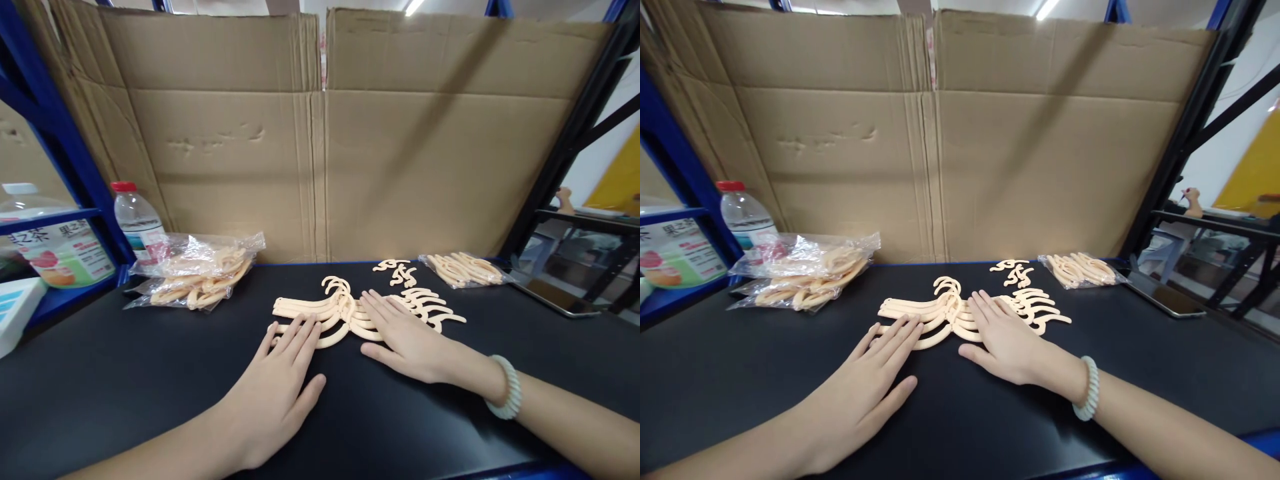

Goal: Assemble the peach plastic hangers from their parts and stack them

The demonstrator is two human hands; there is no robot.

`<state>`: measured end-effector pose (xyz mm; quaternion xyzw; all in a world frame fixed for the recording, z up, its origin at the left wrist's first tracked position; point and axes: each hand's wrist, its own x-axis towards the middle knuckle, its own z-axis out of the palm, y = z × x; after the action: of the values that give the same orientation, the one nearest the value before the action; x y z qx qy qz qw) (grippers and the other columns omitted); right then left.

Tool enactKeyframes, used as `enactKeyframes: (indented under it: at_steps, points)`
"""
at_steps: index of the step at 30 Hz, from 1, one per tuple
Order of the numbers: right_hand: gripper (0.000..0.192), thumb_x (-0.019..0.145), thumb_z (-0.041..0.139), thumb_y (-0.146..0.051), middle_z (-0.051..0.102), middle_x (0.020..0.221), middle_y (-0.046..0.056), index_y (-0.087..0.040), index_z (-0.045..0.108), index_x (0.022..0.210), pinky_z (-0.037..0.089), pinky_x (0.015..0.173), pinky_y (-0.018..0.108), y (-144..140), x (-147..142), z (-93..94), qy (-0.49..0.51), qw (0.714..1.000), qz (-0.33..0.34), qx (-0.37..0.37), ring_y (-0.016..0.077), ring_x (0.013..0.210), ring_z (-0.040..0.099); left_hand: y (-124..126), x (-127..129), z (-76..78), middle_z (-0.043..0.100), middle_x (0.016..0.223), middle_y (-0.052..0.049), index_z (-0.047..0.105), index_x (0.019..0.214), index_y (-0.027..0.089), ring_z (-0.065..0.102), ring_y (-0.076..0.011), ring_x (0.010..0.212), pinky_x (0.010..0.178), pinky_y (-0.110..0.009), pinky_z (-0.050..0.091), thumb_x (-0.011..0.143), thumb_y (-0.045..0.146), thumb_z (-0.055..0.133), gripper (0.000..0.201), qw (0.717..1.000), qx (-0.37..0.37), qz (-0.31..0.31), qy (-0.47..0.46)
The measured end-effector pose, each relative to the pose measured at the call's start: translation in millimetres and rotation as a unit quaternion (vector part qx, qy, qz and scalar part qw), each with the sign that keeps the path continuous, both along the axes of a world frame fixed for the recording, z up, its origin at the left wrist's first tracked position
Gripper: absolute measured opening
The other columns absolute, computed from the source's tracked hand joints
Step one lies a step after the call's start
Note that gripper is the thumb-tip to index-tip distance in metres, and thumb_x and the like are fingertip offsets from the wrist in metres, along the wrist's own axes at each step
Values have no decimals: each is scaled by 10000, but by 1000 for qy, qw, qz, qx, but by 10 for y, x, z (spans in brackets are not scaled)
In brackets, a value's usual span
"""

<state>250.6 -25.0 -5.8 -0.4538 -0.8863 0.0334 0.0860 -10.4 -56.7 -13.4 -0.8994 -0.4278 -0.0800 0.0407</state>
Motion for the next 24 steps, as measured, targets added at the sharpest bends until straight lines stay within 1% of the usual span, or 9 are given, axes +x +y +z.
enactKeyframes:
  at_steps: [2,4,10,13,15,17,19,21,24]
  points:
    - [723,948,252,-527,217,1525,193,-31,228,1474,190,1147,502,14,7,-7,-23,1000,-4,6,306,1417,178,46,-30,-39,217,1541,-86,116,1504,234,205,-306,1417,1111,-590,197,962,456,299,614,1000,-5,-4,-7]
    - [672,964,219,-479,245,1523,179,-41,237,1474,199,1146,498,43,27,-9,-30,999,-4,16,302,1412,205,92,-45,-33,210,1540,-83,101,1502,246,190,-305,1419,1114,-600,163,961,471,308,621,1000,-12,-5,-16]
    - [599,962,272,-438,372,1470,180,-83,333,1441,272,1105,532,101,58,-34,-1,999,-8,41,320,1360,323,188,-39,102,254,1523,-103,226,1481,234,196,-307,1415,1109,-584,193,950,505,323,604,999,-51,8,-14]
    - [580,958,295,-434,403,1447,181,-101,353,1429,292,1092,530,130,92,-46,11,999,-8,51,315,1339,354,256,-61,97,273,1520,-110,266,1472,239,189,-337,1412,1091,-608,208,937,533,329,614,998,-48,34,-15]
    - [573,958,295,-439,410,1442,172,-122,351,1432,285,1091,535,157,127,-52,13,998,-2,55,318,1330,362,317,-88,75,222,1536,-122,256,1476,235,154,-358,1415,1078,-613,230,929,548,329,635,997,-47,56,-17]
    - [573,959,290,-443,410,1441,166,-135,340,1439,271,1092,544,185,163,-55,11,999,2,53,324,1319,370,379,-119,57,136,1552,-143,209,1490,213,118,-357,1419,1081,-590,246,929,549,318,663,996,-51,72,-19]
    - [577,961,282,-444,407,1438,167,-132,326,1445,259,1097,544,209,190,-56,7,999,3,47,324,1304,386,430,-148,48,106,1552,-167,164,1498,167,119,-330,1423,1099,-547,247,936,527,304,681,995,-55,74,-22]
    - [583,960,286,-447,413,1427,168,-130,317,1448,251,1099,543,229,202,-57,3,999,3,41,319,1286,404,460,-167,44,151,1544,-182,172,1492,119,165,-304,1421,1114,-504,251,943,496,301,678,996,-51,67,-34]
    - [583,950,320,-450,438,1396,165,-141,322,1445,262,1087,548,256,195,-55,6,999,1,42,321,1262,419,470,-177,39,215,1530,-189,239,1465,73,232,-296,1407,1119,-467,271,940,475,313,665,996,-39,62,-55]
